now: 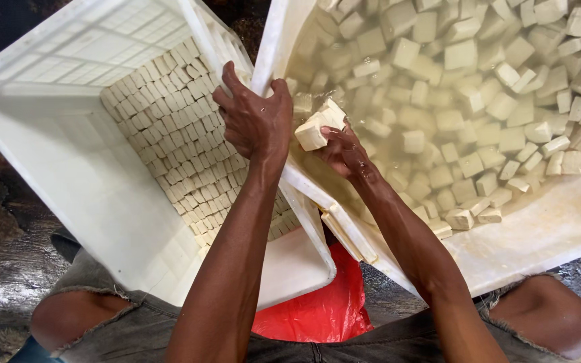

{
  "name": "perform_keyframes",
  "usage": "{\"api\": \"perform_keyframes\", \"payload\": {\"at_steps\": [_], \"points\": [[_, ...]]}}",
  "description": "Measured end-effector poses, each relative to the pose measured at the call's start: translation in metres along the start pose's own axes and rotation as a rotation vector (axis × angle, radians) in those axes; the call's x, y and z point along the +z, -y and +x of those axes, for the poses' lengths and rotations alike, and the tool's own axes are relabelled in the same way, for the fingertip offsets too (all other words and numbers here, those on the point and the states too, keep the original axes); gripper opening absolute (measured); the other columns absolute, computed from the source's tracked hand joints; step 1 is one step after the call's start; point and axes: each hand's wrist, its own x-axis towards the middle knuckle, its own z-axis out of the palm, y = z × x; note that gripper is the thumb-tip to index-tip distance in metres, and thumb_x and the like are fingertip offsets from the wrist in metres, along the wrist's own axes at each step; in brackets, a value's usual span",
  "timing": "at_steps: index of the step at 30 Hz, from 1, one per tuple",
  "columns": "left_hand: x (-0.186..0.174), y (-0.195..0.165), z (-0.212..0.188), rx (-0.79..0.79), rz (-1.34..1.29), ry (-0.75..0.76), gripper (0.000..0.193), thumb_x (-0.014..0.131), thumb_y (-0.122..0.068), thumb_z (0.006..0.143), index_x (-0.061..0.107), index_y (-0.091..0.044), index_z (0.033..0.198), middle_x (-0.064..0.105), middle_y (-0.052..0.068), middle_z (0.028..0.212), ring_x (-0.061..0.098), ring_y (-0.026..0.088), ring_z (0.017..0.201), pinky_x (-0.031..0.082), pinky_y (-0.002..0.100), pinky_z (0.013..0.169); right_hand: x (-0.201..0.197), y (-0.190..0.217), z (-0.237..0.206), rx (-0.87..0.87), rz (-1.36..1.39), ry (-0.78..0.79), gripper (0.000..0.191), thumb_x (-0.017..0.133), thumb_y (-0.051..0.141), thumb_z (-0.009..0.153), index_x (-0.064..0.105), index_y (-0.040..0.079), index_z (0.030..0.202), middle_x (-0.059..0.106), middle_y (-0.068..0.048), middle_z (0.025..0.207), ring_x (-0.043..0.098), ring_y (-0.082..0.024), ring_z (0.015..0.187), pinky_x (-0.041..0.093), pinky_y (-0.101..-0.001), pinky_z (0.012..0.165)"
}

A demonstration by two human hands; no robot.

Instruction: The person sits on the floor between a tub of water containing tofu cubes and a slotted plastic crate. They repeatedly grab handfuls of tofu cubes from the water tub, drain them briefly, and place and arrange them in neat rows inside the crate, filling it progressively.

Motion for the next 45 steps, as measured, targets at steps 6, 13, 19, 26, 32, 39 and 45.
{"api": "perform_keyframes", "payload": {"at_steps": [6, 13, 19, 26, 32, 39, 45], "points": [[0.003, 0.003, 0.003, 0.007, -0.055, 0.041, 0.085, 0.075, -0.047, 0.08, 0.039, -0.011, 0.148, 0.05, 0.022, 0.129, 0.067, 0.031, 0.089, 0.058, 0.045, 0.058, 0.045, 0.041, -0.059, -0.067, -0.091, 0.163, 0.079, 0.083, 0.024, 0.091, 0.044, 0.003, 0.156, 0.06, -0.019, 0.14, 0.065, -0.034, 0.124, 0.056, -0.0503, 0.102], [0.017, 0.064, 0.022, 0.098, -0.99, 0.334, 0.064, 0.076, -0.047, 0.095, 0.057, 0.005, 0.129, 0.056, 0.024, 0.116, 0.055, 0.032, 0.1, 0.051, 0.046, 0.082, 0.147, 0.058, -0.138, 0.038, -0.24, 0.307, 0.086, 0.088, 0.018, 0.082, 0.043, 0.003, 0.153, 0.06, -0.019, 0.141, 0.067, -0.034, 0.118, 0.062, -0.0506, 0.098], [-0.042, 0.257, 0.026, -0.214, -0.933, 0.555, 0.044, 0.065, -0.036, 0.095, 0.063, -0.018, 0.135, 0.065, -0.001, 0.126, 0.062, 0.009, 0.099, 0.055, 0.03, 0.08, 0.187, -0.016, -0.108, 0.215, -0.891, 0.358, 0.094, 0.089, -0.001, 0.073, 0.037, 0.014, 0.15, 0.052, -0.005, 0.132, 0.057, -0.024, 0.127, 0.056, -0.0405, 0.108], [0.017, 0.328, -0.005, -0.415, -0.802, 0.621, 0.036, 0.059, -0.003, 0.093, 0.073, -0.013, 0.123, 0.072, 0.002, 0.101, 0.059, 0.009, 0.074, 0.05, 0.026, 0.062, 0.14, -0.121, -0.027, 0.309, -1.931, 0.714, 0.08, 0.087, 0.004, 0.069, 0.047, 0.015, 0.138, 0.063, -0.012, 0.126, 0.065, -0.032, 0.118, 0.055, -0.0415, 0.099], [0.065, 0.317, -0.039, -0.233, -0.663, 0.608, 0.049, 0.06, 0.006, 0.084, 0.072, -0.013, 0.128, 0.076, 0.01, 0.121, 0.072, 0.018, 0.109, 0.056, 0.029, 0.093, 0.062, -0.172, 0.004, 0.327, -2.562, 0.955, 0.071, 0.067, -0.001, 0.083, 0.044, 0.021, 0.147, 0.053, -0.022, 0.133, 0.069, -0.04, 0.093, 0.06, -0.0476, 0.074], [0.078, 0.308, -0.066, -0.268, -0.534, 0.808, 0.06, 0.089, -0.015, 0.071, 0.067, -0.005, 0.127, 0.075, 0.012, 0.115, 0.075, 0.021, 0.097, 0.059, 0.032, 0.09, 0.026, -0.176, -0.005, -0.351, -2.829, 1.157, 0.07, 0.069, 0.021, 0.091, 0.04, 0.032, 0.154, 0.057, -0.02, 0.125, 0.069, -0.036, 0.091, 0.061, -0.0465, 0.08], [0.084, 0.321, -0.069, -0.235, -0.561, 0.793, 0.071, 0.088, -0.017, 0.065, 0.068, -0.004, 0.132, 0.079, 0.014, 0.101, 0.077, 0.022, 0.091, 0.063, 0.034, 0.084, 0.046, -0.167, 0.008, 0.506, -2.436, 0.773, 0.088, 0.08, 0.005, 0.07, 0.046, 0.023, 0.149, 0.061, -0.016, 0.131, 0.062, -0.038, 0.118, 0.055, -0.0451, 0.097]]}}
